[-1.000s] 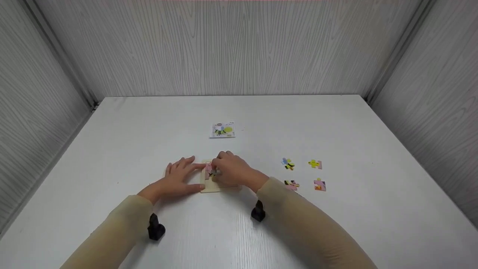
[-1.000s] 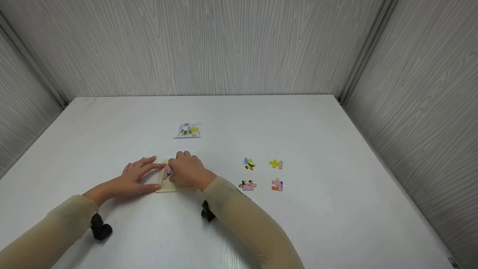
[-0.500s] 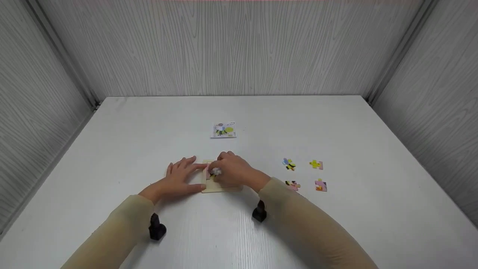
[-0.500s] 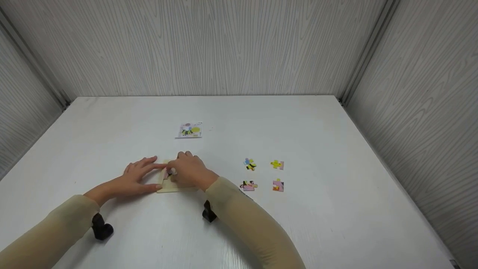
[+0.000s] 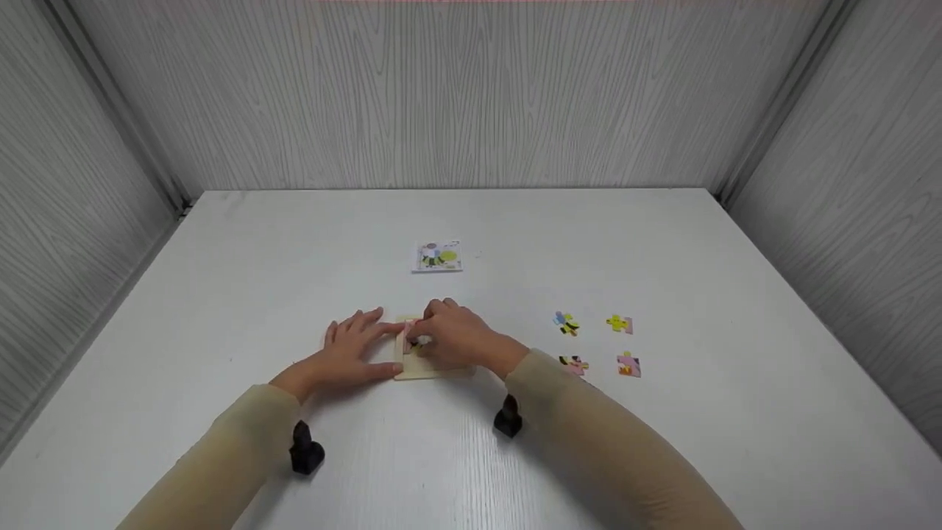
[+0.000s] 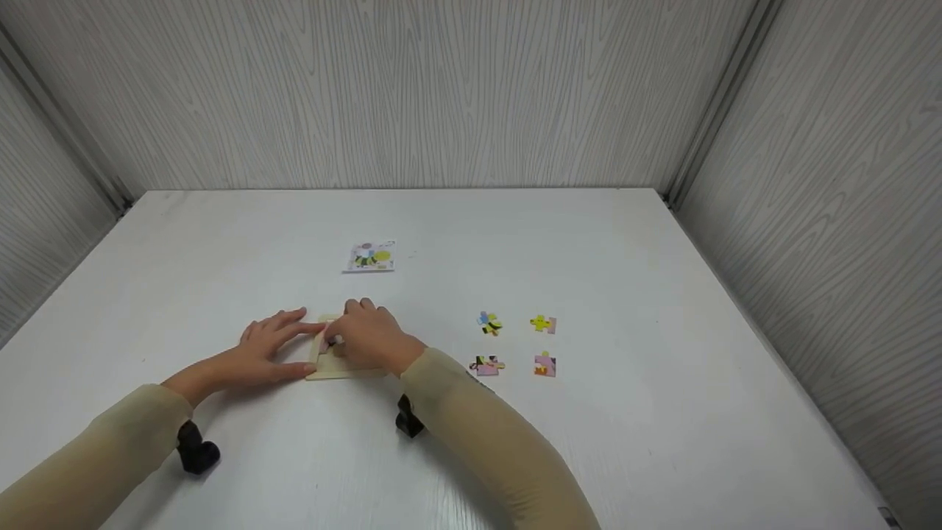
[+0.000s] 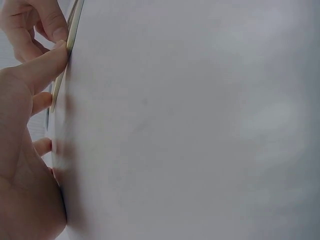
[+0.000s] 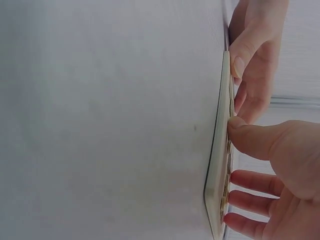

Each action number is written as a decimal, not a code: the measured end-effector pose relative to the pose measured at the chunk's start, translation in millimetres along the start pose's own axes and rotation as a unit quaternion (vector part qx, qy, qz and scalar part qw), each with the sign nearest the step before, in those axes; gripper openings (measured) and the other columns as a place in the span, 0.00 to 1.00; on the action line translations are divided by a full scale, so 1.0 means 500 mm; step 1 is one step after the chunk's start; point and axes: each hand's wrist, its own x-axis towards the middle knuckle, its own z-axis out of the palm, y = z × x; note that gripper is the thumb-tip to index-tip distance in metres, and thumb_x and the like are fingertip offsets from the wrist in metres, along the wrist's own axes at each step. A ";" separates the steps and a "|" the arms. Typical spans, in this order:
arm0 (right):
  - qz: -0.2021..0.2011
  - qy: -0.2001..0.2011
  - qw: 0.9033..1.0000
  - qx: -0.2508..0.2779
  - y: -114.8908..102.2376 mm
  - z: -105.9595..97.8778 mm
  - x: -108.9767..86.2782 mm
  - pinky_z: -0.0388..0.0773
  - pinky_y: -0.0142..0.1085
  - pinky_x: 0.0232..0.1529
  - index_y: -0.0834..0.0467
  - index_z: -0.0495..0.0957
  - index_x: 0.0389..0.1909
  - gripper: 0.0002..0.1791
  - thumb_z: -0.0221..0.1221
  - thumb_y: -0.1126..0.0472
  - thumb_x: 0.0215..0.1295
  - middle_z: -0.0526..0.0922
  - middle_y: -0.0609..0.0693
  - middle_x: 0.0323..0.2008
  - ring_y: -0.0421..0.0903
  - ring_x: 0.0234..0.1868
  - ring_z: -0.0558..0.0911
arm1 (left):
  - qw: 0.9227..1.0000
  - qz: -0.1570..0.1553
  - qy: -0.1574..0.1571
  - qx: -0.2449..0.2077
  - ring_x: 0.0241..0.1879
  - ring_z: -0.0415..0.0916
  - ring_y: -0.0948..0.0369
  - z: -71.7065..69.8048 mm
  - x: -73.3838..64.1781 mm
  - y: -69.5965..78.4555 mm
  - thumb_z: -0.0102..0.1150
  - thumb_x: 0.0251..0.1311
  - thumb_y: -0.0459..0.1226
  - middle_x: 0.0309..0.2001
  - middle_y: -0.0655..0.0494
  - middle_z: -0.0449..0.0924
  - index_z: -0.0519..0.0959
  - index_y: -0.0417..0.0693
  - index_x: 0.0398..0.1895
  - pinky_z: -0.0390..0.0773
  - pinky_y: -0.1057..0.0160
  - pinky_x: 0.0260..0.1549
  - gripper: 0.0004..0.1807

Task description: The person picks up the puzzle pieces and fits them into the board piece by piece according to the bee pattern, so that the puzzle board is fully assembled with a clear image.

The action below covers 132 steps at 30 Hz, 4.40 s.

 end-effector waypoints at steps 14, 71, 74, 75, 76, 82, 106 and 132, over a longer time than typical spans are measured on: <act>-0.028 0.007 0.999 0.033 0.008 -0.019 -0.012 0.71 0.38 0.49 0.46 0.77 0.55 0.21 0.63 0.54 0.59 0.76 0.51 0.49 0.48 0.50 0.72 | 1.000 0.002 -0.002 -0.016 0.69 0.31 0.40 0.000 -0.001 -0.002 0.55 0.55 0.60 0.72 0.45 0.42 0.61 0.62 0.68 0.29 0.35 0.58 0.37; 0.034 0.104 0.978 0.178 0.220 -0.048 -0.203 0.66 0.48 0.57 0.62 0.76 0.53 0.19 0.60 0.58 0.62 0.74 0.56 0.53 0.54 0.58 0.69 | 1.000 -0.017 -0.005 -0.001 0.70 0.31 0.41 0.001 -0.002 -0.002 0.54 0.55 0.61 0.72 0.45 0.41 0.60 0.59 0.69 0.28 0.36 0.59 0.39; 0.026 0.114 0.976 0.186 0.239 -0.047 -0.212 0.66 0.49 0.56 0.63 0.76 0.52 0.19 0.60 0.58 0.62 0.75 0.56 0.52 0.55 0.57 0.69 | 1.000 -0.019 -0.003 0.000 0.69 0.32 0.41 -0.001 -0.001 -0.001 0.54 0.54 0.61 0.72 0.44 0.41 0.60 0.59 0.69 0.28 0.36 0.59 0.39; 0.025 0.114 0.975 0.190 0.244 -0.047 -0.216 0.66 0.49 0.56 0.63 0.76 0.52 0.19 0.60 0.58 0.62 0.75 0.57 0.52 0.55 0.57 0.70 | 1.000 -0.019 -0.002 0.000 0.69 0.32 0.41 -0.001 0.000 0.000 0.54 0.54 0.61 0.72 0.44 0.42 0.60 0.58 0.69 0.28 0.36 0.59 0.39; 0.029 0.113 0.974 0.194 0.250 -0.046 -0.220 0.66 0.49 0.56 0.63 0.76 0.52 0.19 0.60 0.58 0.63 0.74 0.57 0.52 0.55 0.57 0.69 | 1.000 -0.019 -0.003 0.002 0.69 0.32 0.41 -0.001 -0.001 0.000 0.54 0.54 0.61 0.72 0.44 0.42 0.60 0.58 0.69 0.29 0.36 0.59 0.40; 0.059 0.109 0.973 0.194 0.284 -0.047 -0.246 0.65 0.50 0.56 0.63 0.75 0.53 0.20 0.59 0.57 0.63 0.74 0.57 0.52 0.56 0.57 0.69 | 1.000 -0.026 -0.011 0.004 0.70 0.31 0.42 0.000 0.000 0.006 0.53 0.54 0.62 0.73 0.45 0.40 0.59 0.60 0.70 0.28 0.36 0.59 0.40; 0.155 0.030 0.981 0.111 0.347 -0.030 -0.258 0.64 0.51 0.58 0.64 0.74 0.55 0.22 0.61 0.63 0.59 0.74 0.61 0.54 0.58 0.58 0.69 | 1.000 -0.019 -0.011 -0.003 0.69 0.32 0.41 0.003 0.007 0.005 0.54 0.54 0.61 0.72 0.45 0.41 0.60 0.60 0.69 0.28 0.36 0.59 0.39; 0.141 0.035 0.981 0.127 0.336 -0.035 -0.253 0.66 0.51 0.55 0.60 0.79 0.44 0.13 0.61 0.64 0.58 0.75 0.58 0.49 0.57 0.53 0.69 | 1.000 -0.020 -0.012 -0.002 0.70 0.31 0.41 0.003 -0.002 0.004 0.54 0.55 0.61 0.72 0.46 0.40 0.60 0.60 0.69 0.28 0.36 0.59 0.39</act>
